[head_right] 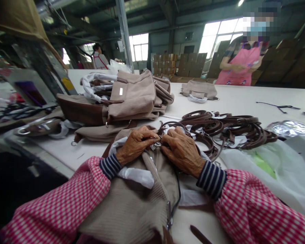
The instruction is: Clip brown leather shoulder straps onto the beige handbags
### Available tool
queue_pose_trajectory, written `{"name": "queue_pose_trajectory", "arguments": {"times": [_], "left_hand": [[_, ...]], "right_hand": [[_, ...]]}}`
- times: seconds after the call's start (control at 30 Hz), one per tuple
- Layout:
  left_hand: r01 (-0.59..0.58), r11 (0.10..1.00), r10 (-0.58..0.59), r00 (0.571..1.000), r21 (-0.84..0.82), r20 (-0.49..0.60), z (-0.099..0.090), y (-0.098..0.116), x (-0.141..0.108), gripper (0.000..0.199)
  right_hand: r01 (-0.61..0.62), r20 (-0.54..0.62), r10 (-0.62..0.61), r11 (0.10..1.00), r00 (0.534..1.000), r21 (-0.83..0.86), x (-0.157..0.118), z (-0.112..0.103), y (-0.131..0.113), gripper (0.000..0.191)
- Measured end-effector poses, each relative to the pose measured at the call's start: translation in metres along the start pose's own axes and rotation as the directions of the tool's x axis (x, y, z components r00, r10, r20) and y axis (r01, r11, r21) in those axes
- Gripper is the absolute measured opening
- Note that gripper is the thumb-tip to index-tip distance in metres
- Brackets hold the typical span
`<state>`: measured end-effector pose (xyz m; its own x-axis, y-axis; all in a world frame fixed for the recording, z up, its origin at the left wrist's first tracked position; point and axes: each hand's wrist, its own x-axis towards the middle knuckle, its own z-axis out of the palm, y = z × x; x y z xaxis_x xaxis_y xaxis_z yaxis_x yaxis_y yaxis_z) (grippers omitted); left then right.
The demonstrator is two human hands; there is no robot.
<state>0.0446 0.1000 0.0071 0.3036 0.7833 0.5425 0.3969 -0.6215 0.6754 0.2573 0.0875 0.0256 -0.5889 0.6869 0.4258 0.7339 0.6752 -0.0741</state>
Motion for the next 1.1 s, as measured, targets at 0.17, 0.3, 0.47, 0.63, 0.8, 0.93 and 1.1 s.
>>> {"name": "queue_pose_trajectory", "arguments": {"times": [0.17, 0.3, 0.47, 0.63, 0.8, 0.93, 1.1], "left_hand": [[-0.019, 1.000, 0.019, 1.000, 0.013, 0.011, -0.001, -0.001, 0.000, 0.006], [-0.033, 0.998, 0.030, 0.999, 0.059, 0.041, -0.004, 0.004, 0.002, 0.006], [-0.001, 0.962, -0.042, 0.988, 0.274, 0.151, -0.005, 0.013, 0.007, 0.013], [0.031, 0.884, -0.165, 0.954, 0.467, 0.250, -0.008, 0.019, 0.024, 0.027], [0.031, 0.827, -0.235, 0.926, 0.561, 0.296, -0.005, 0.033, 0.041, 0.014], [0.024, 0.785, -0.257, 0.922, 0.619, 0.290, 0.011, 0.041, 0.050, 0.008], [0.052, 0.810, -0.263, 0.922, 0.584, 0.283, 0.020, 0.037, 0.053, 0.012]], "right_hand": [[-0.059, -0.036, 0.069, 0.975, 0.997, 0.215, 0.005, 0.007, 0.005, 0.009], [-0.026, -0.022, 0.032, 0.977, 0.999, 0.212, 0.000, 0.008, 0.008, 0.015], [0.019, 0.042, -0.022, 0.997, 0.999, 0.081, -0.014, 0.006, 0.005, 0.020], [0.021, 0.019, -0.023, 0.995, 1.000, 0.094, -0.019, 0.008, 0.004, 0.021], [0.005, -0.011, -0.003, 0.981, 1.000, 0.192, -0.022, 0.013, 0.008, 0.017], [0.014, -0.026, -0.009, 0.982, 1.000, 0.188, -0.022, 0.014, 0.008, 0.017], [0.016, -0.057, -0.002, 0.969, 0.998, 0.247, -0.022, 0.014, 0.008, 0.016]]}}
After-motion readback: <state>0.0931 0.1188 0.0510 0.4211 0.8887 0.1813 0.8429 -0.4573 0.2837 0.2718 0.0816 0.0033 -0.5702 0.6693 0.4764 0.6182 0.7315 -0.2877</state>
